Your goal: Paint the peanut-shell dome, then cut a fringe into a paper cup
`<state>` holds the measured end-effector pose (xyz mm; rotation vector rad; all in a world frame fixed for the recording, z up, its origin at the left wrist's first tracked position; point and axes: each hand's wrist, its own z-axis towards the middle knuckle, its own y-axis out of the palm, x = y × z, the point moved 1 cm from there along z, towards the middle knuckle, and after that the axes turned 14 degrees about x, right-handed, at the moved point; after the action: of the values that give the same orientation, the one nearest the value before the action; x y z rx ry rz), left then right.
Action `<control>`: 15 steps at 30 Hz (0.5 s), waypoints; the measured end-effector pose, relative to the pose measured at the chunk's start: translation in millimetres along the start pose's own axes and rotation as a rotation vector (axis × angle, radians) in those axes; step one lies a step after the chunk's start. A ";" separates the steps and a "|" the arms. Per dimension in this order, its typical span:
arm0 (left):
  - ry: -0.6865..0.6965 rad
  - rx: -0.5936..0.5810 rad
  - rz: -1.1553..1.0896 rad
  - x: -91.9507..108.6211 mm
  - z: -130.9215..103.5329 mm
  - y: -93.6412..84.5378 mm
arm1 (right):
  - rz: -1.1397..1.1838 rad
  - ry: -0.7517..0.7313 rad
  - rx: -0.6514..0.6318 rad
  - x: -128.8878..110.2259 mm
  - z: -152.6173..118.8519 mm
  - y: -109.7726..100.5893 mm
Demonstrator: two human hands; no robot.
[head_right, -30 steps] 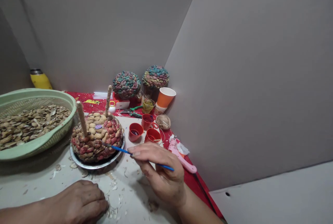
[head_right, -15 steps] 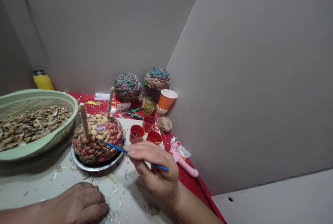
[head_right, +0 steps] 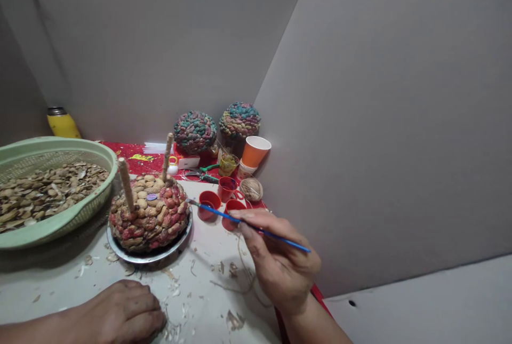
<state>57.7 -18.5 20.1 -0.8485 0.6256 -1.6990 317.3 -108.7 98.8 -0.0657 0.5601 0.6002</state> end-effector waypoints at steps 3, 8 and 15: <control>-0.003 -0.005 0.008 0.3 -0.4 -0.1 | -0.126 0.008 0.031 6.3 10.3 -1.4; -0.011 -0.016 0.002 0.0 -2.8 0.0 | -0.300 -0.074 -0.243 29.0 26.1 6.4; -0.024 -0.077 -0.003 -1.3 -4.4 0.2 | -0.501 -0.103 -0.643 69.7 22.3 27.6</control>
<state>54.5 -17.4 17.0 -0.9236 0.6773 -1.6735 360.3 -45.0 84.4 -0.7566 0.2158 0.2699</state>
